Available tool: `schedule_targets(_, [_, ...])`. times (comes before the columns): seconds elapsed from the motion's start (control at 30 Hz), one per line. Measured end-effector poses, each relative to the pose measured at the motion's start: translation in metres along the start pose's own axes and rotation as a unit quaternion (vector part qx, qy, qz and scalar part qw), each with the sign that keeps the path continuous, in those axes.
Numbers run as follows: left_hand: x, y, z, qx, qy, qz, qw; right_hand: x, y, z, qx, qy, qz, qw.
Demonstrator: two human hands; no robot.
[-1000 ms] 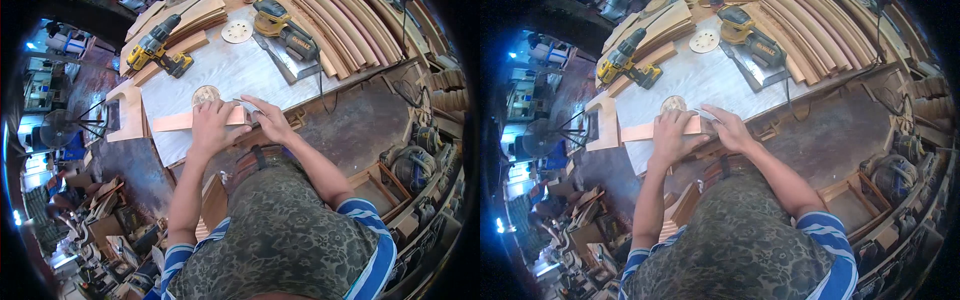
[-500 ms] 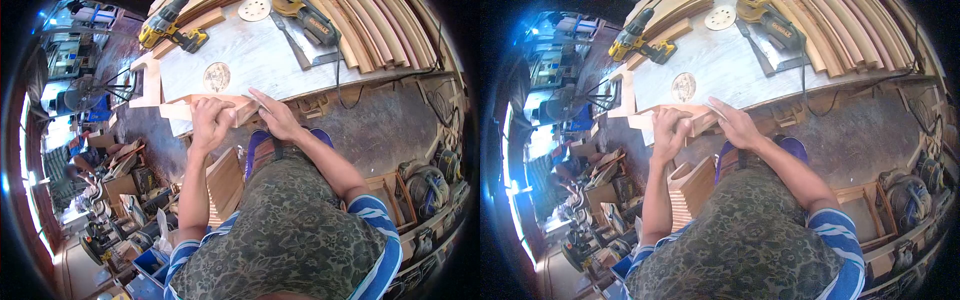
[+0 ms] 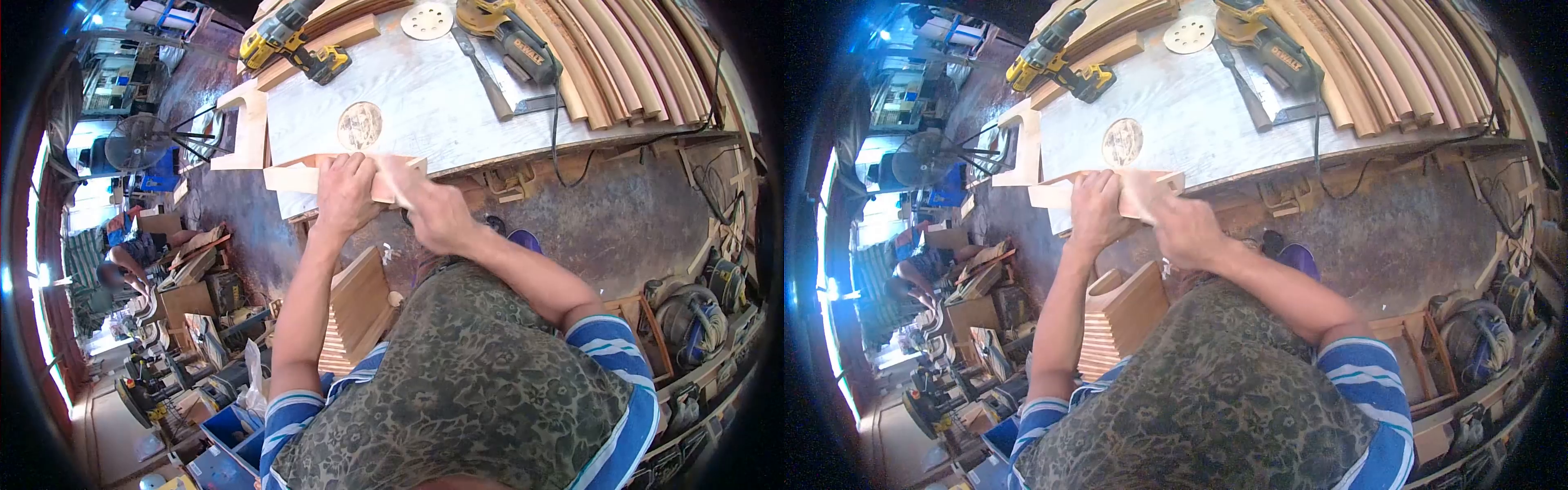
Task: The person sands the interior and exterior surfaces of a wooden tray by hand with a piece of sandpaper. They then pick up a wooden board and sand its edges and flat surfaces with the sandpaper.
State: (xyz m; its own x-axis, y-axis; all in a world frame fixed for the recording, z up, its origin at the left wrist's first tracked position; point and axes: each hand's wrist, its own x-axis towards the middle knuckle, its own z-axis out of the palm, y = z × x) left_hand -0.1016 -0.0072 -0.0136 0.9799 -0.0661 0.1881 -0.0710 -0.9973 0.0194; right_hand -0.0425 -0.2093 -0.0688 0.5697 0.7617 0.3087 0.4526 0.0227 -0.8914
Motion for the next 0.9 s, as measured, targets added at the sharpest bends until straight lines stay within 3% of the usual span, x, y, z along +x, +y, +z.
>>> schedule_targets(0.07, [0.004, -0.002, 0.001, 0.007, 0.025, 0.009, 1.000, 0.008, 0.040, 0.009, -0.044, 0.004, 0.127, 0.991])
schedule_targets(0.13, [0.007, -0.002, 0.001, 0.011, 0.015, 0.010, 1.000, 0.012, 0.035, 0.004, -0.073, 0.038, 0.084, 0.993])
schedule_targets(0.23, [0.005, 0.001, -0.007, -0.006, -0.027, 0.005, 1.000, 0.005, -0.004, -0.006, -0.023, 0.013, 0.016, 1.000])
schedule_targets(0.37, [0.003, 0.001, -0.005, -0.005, -0.005, 0.012, 1.000, 0.009, 0.068, 0.016, -0.039, 0.031, 0.035, 0.998])
schedule_targets(0.5, [0.001, 0.003, 0.001, -0.017, 0.030, 0.018, 0.999, 0.011, -0.012, -0.004, -0.015, -0.023, 0.038, 0.999])
schedule_targets(0.6, [-0.003, 0.004, 0.003, -0.001, 0.052, 0.015, 0.999, 0.012, 0.039, 0.007, -0.077, -0.015, 0.121, 0.989])
schedule_targets(0.63, [-0.004, 0.003, 0.003, 0.008, 0.048, 0.024, 0.999, 0.009, 0.073, 0.016, -0.104, 0.003, 0.098, 0.990])
schedule_targets(0.73, [-0.006, 0.005, 0.001, -0.006, 0.035, 0.009, 0.999, 0.012, 0.018, 0.003, -0.061, -0.044, 0.110, 0.991])
schedule_targets(0.77, [-0.007, 0.007, 0.003, -0.012, 0.031, 0.007, 0.999, 0.008, 0.000, 0.000, -0.035, -0.036, 0.063, 0.997])
schedule_targets(0.9, [-0.006, 0.004, 0.002, 0.012, 0.046, 0.015, 0.999, 0.005, 0.056, 0.019, -0.074, 0.006, 0.125, 0.989])
